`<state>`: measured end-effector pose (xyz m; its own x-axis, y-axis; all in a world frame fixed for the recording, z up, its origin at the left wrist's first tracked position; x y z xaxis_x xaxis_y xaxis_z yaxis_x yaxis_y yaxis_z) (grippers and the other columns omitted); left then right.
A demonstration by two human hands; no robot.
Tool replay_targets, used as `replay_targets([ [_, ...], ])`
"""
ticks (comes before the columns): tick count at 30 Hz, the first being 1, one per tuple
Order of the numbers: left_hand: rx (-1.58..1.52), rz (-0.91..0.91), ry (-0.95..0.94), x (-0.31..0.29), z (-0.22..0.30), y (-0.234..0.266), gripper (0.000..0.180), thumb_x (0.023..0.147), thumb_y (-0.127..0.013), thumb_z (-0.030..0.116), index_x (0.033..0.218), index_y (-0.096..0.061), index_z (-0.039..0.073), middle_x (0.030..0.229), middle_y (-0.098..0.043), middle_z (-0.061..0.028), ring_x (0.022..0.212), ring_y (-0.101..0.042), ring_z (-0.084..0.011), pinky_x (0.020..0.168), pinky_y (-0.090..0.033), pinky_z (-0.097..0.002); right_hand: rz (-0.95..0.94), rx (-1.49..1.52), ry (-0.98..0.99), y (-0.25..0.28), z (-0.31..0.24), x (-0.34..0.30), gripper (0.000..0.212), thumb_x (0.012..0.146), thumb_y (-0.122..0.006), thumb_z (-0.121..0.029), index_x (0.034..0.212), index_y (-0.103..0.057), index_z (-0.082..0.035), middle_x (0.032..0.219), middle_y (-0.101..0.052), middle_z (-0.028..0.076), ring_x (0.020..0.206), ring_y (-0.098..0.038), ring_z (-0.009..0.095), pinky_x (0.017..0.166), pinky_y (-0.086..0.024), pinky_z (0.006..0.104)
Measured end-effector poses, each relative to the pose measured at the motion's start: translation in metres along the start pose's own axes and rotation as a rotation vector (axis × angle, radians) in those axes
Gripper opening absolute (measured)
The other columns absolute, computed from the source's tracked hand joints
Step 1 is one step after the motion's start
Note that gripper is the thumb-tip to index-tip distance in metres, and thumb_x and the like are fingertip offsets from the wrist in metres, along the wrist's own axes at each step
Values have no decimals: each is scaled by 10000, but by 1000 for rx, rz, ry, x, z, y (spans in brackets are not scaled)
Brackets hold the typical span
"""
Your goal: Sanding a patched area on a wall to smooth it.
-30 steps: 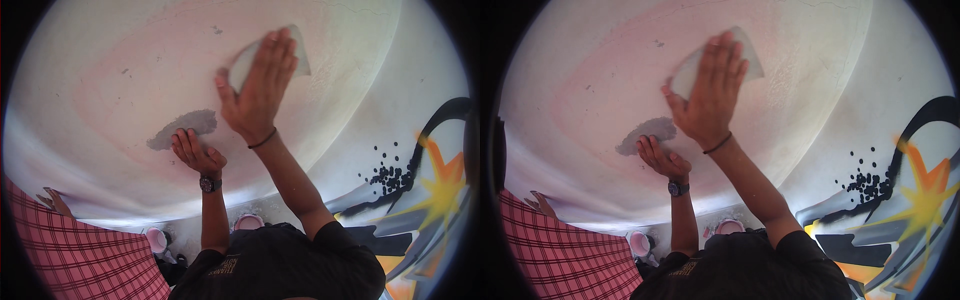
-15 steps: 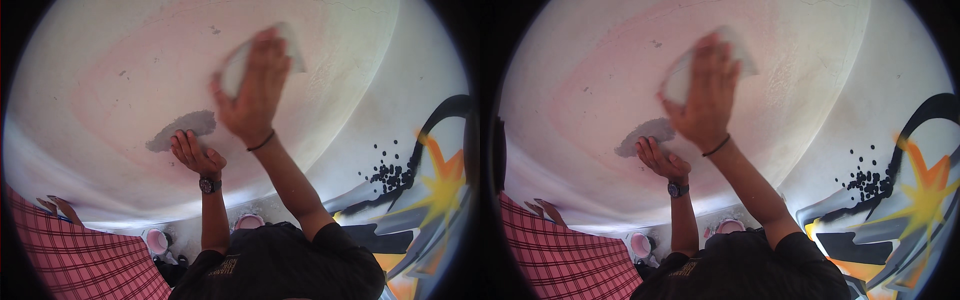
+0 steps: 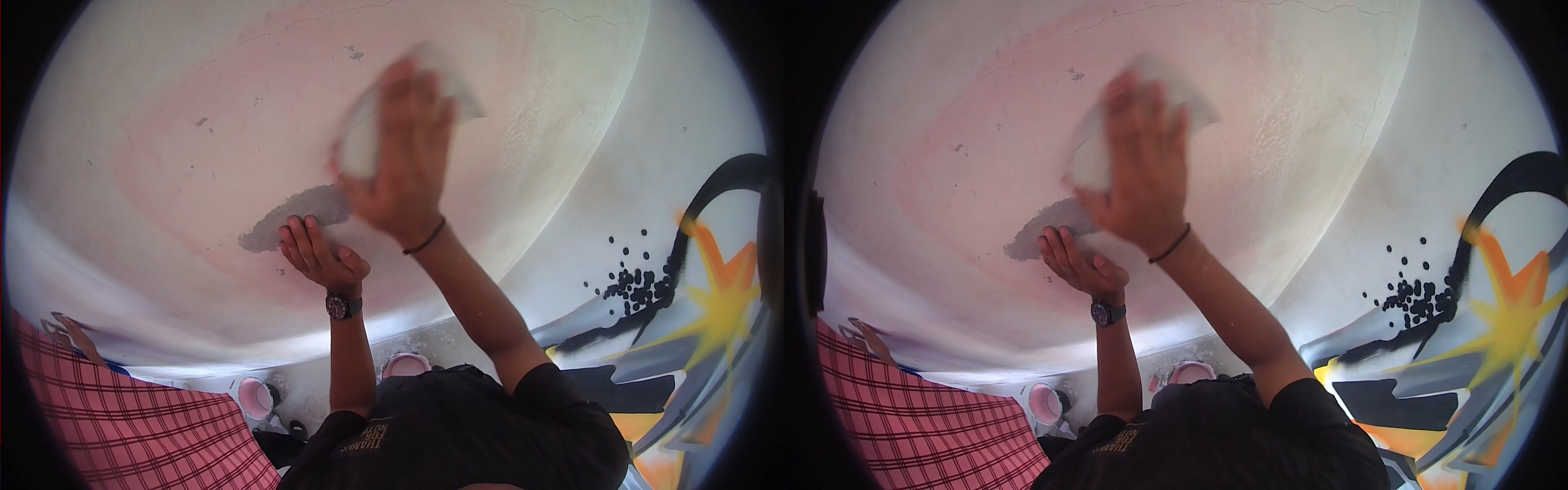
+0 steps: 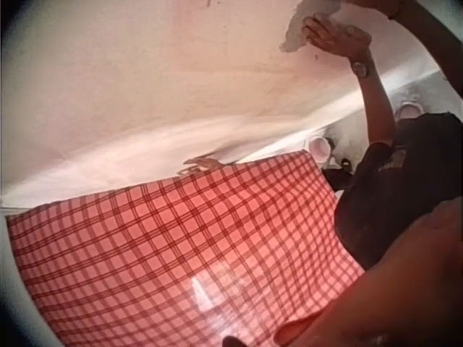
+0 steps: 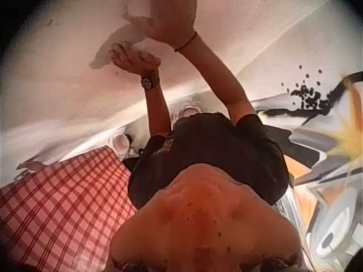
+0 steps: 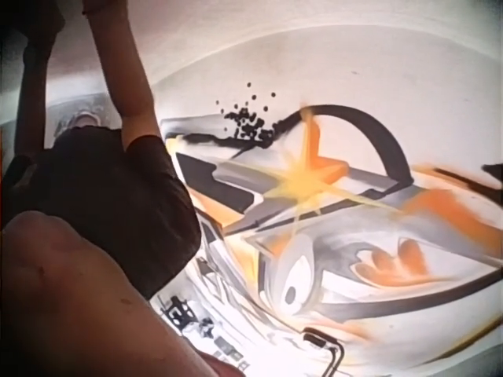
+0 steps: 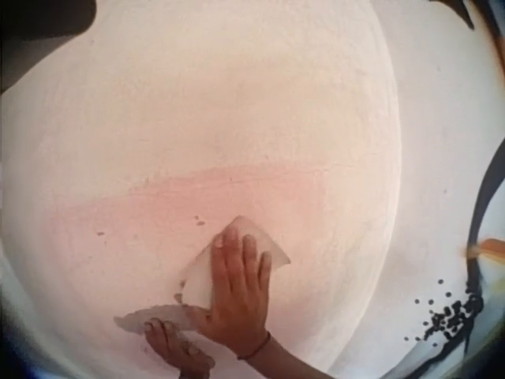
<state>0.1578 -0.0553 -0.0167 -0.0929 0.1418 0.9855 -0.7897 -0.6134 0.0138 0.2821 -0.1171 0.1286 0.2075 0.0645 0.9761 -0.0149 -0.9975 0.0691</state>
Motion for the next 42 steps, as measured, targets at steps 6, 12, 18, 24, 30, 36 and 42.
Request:
replay_targets([
  [6, 0, -9, -1, 0, -4, 2, 568, 985, -333, 320, 1398, -518, -23, 1495, -460, -226, 1432, -368, -395, 1198, -210, -526, -78, 1, 104, 0, 7, 3, 904, 932, -548, -575, 1553, -262, 16, 1608, -244, 249, 1483, -209, 474, 1183, -101, 611],
  [12, 5, -13, -23, 1, -2, 2, 574, 995, -323, 313, 1408, -500, -45, 1493, -455, -244, 1428, -371, -408, 1192, -211, -530, 107, -44, -29, 3, 19, 15, 903, 940, -541, -558, 1557, -234, 26, 1617, -221, 249, 1493, -171, 480, 1172, -120, 618],
  [18, 5, -22, -30, 2, 0, 5, 582, 1015, -307, 322, 1414, -485, -63, 1489, -451, -265, 1414, -384, -427, 1184, -217, -537, -211, -10, 129, 7, 10, -50, 874, 918, -459, -659, 1520, -382, -30, 1582, -360, 165, 1480, -275, 404, 1184, -157, 577],
  [24, -7, 3, -22, 3, 1, 1, 567, 994, -317, 311, 1401, -513, -32, 1491, -463, -234, 1426, -374, -405, 1190, -217, -529, -81, -24, 250, 4, 4, 43, 886, 900, -560, -605, 1511, -369, 8, 1578, -348, 208, 1463, -294, 428, 1166, -175, 583],
  [30, -11, -6, -24, 3, -1, 4, 570, 994, -320, 315, 1401, -515, -33, 1493, -462, -228, 1430, -369, -401, 1193, -212, -527, -182, -24, 188, 12, 24, -32, 899, 883, -592, -593, 1515, -364, 4, 1578, -348, 209, 1475, -278, 424, 1168, -177, 585],
  [36, -6, -9, -18, 0, -4, 3, 567, 988, -328, 310, 1403, -515, -29, 1490, -465, -228, 1432, -368, -400, 1195, -210, -523, -87, -31, 161, 14, 24, 18, 892, 895, -609, -559, 1538, -326, -9, 1590, -319, 215, 1486, -257, 419, 1168, -167, 585],
  [42, 3, -19, -26, 3, -4, 8, 571, 1001, -315, 310, 1407, -501, -45, 1484, -464, -247, 1420, -378, -415, 1185, -219, -535, -111, -24, 183, 17, 31, 18, 890, 888, -627, -536, 1537, -325, -7, 1592, -312, 220, 1482, -260, 424, 1166, -167, 594],
])
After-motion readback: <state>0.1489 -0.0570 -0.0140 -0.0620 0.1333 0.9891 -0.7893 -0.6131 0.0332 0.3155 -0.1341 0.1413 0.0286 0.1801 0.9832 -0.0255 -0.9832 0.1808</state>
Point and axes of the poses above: each hand's wrist, its own x-axis towards the middle knuckle, its own y-axis out of the back of the hand, z = x × y, the point moved 2 cm from there along x, towards the middle knuckle
